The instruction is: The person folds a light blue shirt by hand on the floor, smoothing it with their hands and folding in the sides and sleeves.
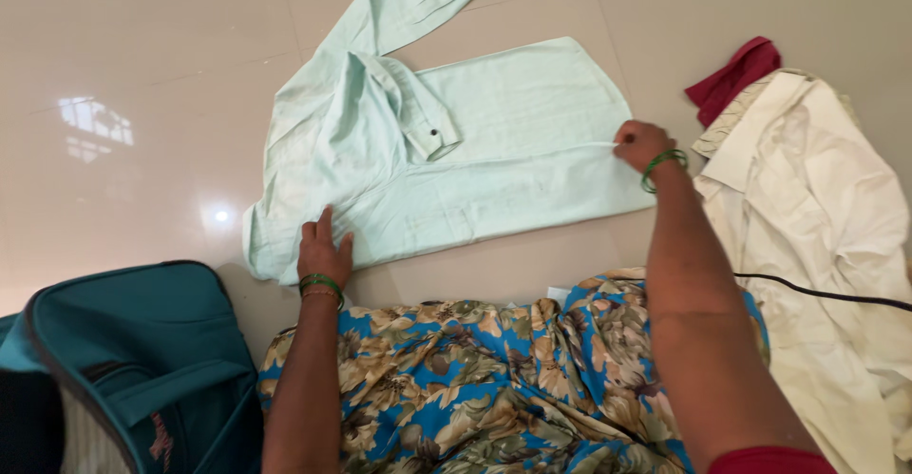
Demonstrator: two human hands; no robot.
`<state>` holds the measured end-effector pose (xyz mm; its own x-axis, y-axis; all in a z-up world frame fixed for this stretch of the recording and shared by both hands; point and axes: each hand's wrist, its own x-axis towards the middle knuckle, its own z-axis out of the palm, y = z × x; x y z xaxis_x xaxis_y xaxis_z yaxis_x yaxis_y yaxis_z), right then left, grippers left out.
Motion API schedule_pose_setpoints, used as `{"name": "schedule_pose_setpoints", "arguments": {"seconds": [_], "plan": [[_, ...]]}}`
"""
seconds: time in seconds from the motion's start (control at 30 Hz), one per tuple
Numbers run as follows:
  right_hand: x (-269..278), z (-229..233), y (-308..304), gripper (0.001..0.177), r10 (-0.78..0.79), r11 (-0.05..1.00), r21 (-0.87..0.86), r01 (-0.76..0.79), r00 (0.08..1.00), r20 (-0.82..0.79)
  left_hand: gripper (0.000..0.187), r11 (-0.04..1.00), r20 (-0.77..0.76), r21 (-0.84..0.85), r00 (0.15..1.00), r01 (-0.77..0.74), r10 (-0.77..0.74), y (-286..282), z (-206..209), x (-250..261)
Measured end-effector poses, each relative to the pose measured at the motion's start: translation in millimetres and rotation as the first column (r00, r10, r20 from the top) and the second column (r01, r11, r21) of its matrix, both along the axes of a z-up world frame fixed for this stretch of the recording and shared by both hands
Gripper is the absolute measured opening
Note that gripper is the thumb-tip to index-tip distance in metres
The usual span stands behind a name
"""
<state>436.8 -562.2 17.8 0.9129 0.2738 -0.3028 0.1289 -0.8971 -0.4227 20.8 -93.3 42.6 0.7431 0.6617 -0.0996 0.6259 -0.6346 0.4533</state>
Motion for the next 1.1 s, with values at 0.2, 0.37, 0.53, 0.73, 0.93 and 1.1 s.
{"name": "schedule_pose_setpoints", "arguments": {"seconds": [0.2, 0.37, 0.53, 0.73, 0.93, 1.1], "plan": [[11.7, -22.8, -7.4, 0.029, -0.030, 0.967, 0.249, 0.046, 0.997, -0.071, 0.055, 0.941, 0.183, 0.284, 0.974, -0.185, 0.137, 19.3, -20.1, -9.5], [21.3, -32.5, -11.5, 0.032, -0.069, 0.966, 0.229, 0.120, 0.974, -0.217, 0.034, 0.918, 0.112, 0.268, 0.956, -0.293, 0.273, 35.0, -24.9, -8.5], [27.1, -31.5, -10.1, 0.028, -0.074, 0.893, 0.436, 0.110, 0.992, -0.099, 0.009, 0.914, 0.245, 0.068, 0.895, -0.399, 0.372, 51.6, -44.2, -16.2], [25.0, -18.6, 14.0, 0.030, -0.105, 0.767, 0.634, 0.095, 0.994, -0.023, 0.023, 0.925, 0.227, 0.042, 0.906, -0.377, 0.358, 53.2, -45.4, -16.2], [15.8, -17.4, 33.3, 0.034, -0.198, 0.923, 0.377, 0.084, 0.941, 0.276, 0.019, 0.953, 0.164, 0.066, 0.945, -0.297, 0.283, 43.5, -34.4, -11.1], [8.4, -13.0, 38.2, 0.050, -0.217, 0.972, 0.153, 0.179, 0.934, 0.285, 0.017, 0.940, 0.085, 0.011, 0.937, -0.340, 0.338, 36.7, -18.0, -7.0]]}}
